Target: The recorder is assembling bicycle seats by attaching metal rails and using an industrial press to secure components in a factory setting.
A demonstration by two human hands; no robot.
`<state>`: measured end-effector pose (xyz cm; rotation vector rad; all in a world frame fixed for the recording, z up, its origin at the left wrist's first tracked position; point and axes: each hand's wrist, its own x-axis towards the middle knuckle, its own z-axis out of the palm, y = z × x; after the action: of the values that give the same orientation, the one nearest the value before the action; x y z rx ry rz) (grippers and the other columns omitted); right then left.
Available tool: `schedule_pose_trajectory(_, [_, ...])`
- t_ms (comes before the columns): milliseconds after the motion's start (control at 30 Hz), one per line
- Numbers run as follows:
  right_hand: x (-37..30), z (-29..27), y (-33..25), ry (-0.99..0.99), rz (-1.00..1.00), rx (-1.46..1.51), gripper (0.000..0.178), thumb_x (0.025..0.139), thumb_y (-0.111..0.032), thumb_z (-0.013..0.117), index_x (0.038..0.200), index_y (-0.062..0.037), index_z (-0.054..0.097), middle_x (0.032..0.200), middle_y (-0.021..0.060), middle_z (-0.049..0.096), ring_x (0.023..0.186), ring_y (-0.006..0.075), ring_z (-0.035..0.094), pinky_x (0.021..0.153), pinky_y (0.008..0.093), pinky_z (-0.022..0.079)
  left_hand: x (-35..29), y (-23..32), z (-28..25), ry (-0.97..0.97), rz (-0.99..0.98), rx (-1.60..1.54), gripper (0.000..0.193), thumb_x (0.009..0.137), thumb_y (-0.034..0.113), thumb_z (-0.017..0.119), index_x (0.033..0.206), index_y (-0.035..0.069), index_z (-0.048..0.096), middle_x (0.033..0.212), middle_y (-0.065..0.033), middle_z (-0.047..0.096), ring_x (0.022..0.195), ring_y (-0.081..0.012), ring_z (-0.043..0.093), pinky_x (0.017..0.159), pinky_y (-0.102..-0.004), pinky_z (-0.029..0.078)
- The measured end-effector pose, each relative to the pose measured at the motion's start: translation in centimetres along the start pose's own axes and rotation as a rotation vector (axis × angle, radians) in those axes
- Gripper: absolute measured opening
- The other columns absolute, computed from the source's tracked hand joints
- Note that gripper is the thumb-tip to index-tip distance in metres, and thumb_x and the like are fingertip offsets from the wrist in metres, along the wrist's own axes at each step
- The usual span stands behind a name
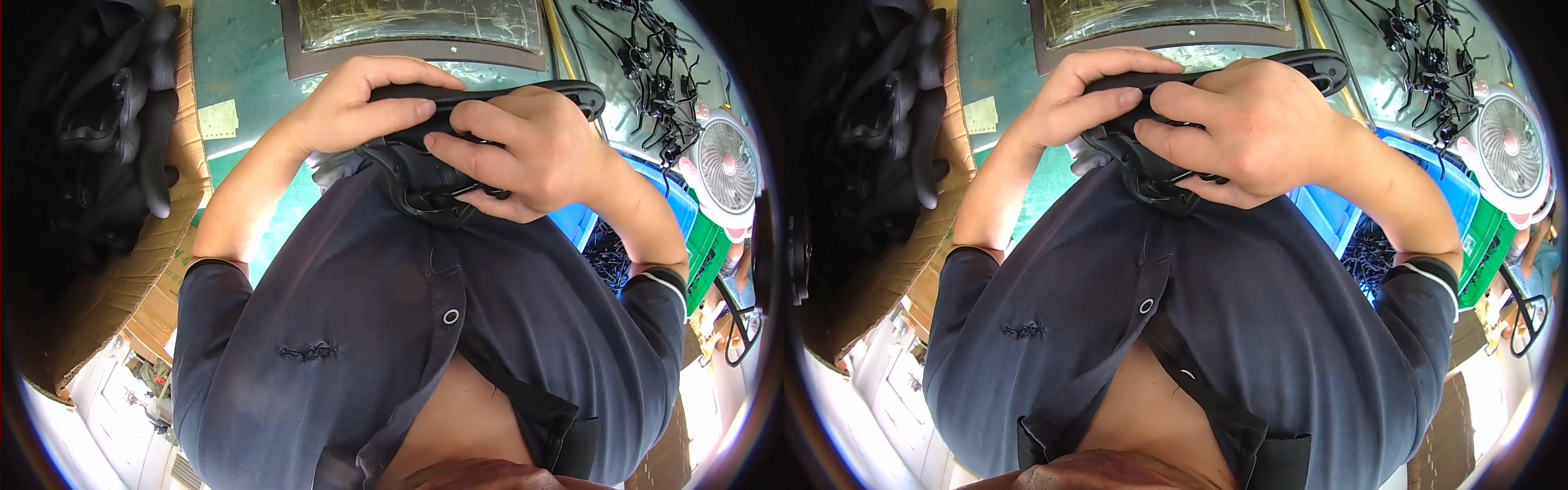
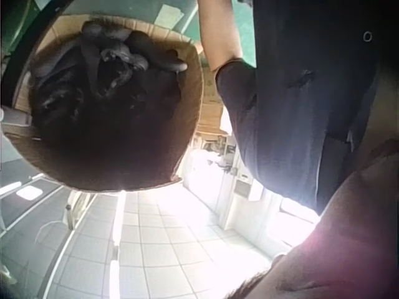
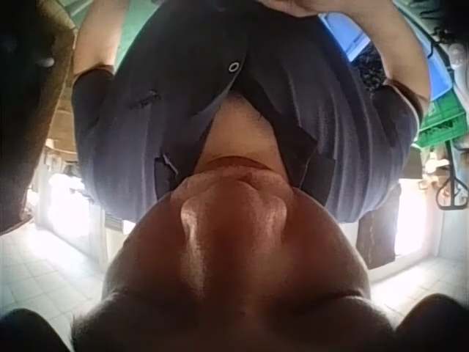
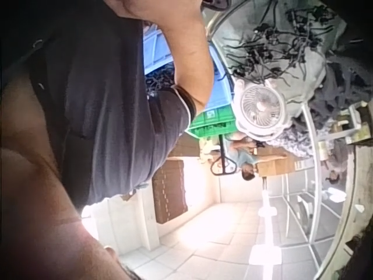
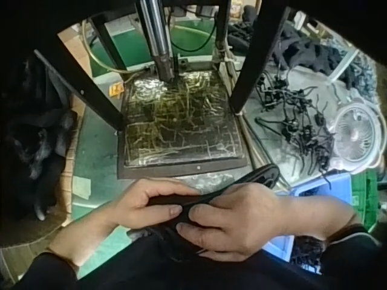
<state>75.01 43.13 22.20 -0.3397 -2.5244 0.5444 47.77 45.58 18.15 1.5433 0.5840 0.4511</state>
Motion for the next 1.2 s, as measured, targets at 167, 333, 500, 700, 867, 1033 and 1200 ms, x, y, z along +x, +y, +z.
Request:
schedule_pose_trajectory(167, [0.9, -1.0, 1.2, -0.113, -0.059, 0.022, 0.053, 0.07, -0.027, 0.085, 0.117, -0.0076, 0.071, 0.102, 0.0085, 0.062, 0.073, 0.029, 0.067, 0.06, 0.0432, 0.055, -0.3, 0.6, 0.1, 0.108, 0.063, 0.11, 0.038, 0.098, 0.006, 0.065, 0.135, -0.002, 0.071, 0.13, -0.0147, 0.074, 0.124, -0.0237, 0.068, 0.106, -0.036, 0.052])
schedule_pose_trajectory(333, [2.0, -3.8, 3.0, 0.125, 0.014, -0.087, 0.069, 0.069, -0.026, 0.089, 0.133, -0.0093, 0.068, 0.133, 0.0156, 0.062, 0.116, 0.037, 0.065, 0.094, 0.0449, 0.056, -1.4, 1.4, -0.7, 0.409, -0.038, -0.226, 0.036, 0.103, 0.011, 0.068, 0.135, -0.004, 0.071, 0.127, -0.0135, 0.075, 0.116, -0.0203, 0.071, 0.103, -0.0333, 0.054])
schedule_pose_trajectory(500, [2.0, 0.8, 3.6, 0.478, 0.7, -0.099, 0.081, 0.086, -0.039, 0.083, 0.146, 0.0051, 0.053, 0.136, 0.0292, 0.062, 0.121, 0.0477, 0.065, 0.101, 0.0507, 0.056, 2.0, -1.1, -0.6, 0.883, -0.022, -0.387, 0.039, 0.108, 0.018, 0.063, 0.136, -0.008, 0.067, 0.124, -0.0132, 0.075, 0.11, -0.0186, 0.071, 0.099, -0.031, 0.055])
schedule_pose_trajectory(700, [2.8, 5.4, 8.9, 0.596, 0.766, -0.287, 0.062, 0.086, -0.026, 0.074, 0.136, 0.0077, 0.06, 0.123, 0.0251, 0.07, 0.103, 0.0424, 0.073, 0.089, 0.0467, 0.061, 5.6, -3.6, -0.6, 1.111, 0.159, 0.136, 0.029, 0.106, 0.022, 0.07, 0.119, -0.003, 0.072, 0.13, -0.0168, 0.071, 0.114, -0.0231, 0.069, 0.1, -0.0349, 0.054])
schedule_pose_trajectory(867, [3.9, 5.4, 12.3, 0.629, 0.687, -0.359, 0.06, 0.082, -0.022, 0.074, 0.134, 0.0046, 0.064, 0.12, 0.0196, 0.073, 0.094, 0.0382, 0.075, 0.082, 0.045, 0.062, 8.9, -3.7, -3.1, 1.047, 0.307, 1.012, 0.027, 0.095, 0.02, 0.078, 0.081, -0.003, 0.071, 0.121, -0.0223, 0.073, 0.101, -0.0396, 0.072, 0.088, -0.0397, 0.058])
schedule_pose_trajectory(1033, [5.2, 5.3, 14.7, 0.671, 0.646, -0.432, 0.063, 0.081, -0.025, 0.077, 0.136, 0.002, 0.063, 0.113, 0.0155, 0.074, 0.091, 0.0361, 0.075, 0.076, 0.0425, 0.062, 9.6, -3.4, -5.0, 1.03, 0.309, 1.054, 0.024, 0.095, 0.017, 0.076, 0.081, -0.002, 0.071, 0.113, -0.0152, 0.076, 0.088, -0.0373, 0.073, 0.077, -0.0424, 0.058])
schedule_pose_trajectory(1200, [4.6, 5.6, 13.6, 0.748, 0.629, -0.382, 0.072, 0.089, -0.037, 0.079, 0.143, 0.004, 0.057, 0.117, 0.0194, 0.073, 0.097, 0.0368, 0.075, 0.08, 0.0426, 0.062, 9.4, -4.0, -4.7, 1.045, 0.26, 1.009, 0.02, 0.093, 0.018, 0.079, 0.091, -0.001, 0.071, 0.122, -0.0183, 0.073, 0.101, -0.0383, 0.072, 0.088, -0.0425, 0.058])
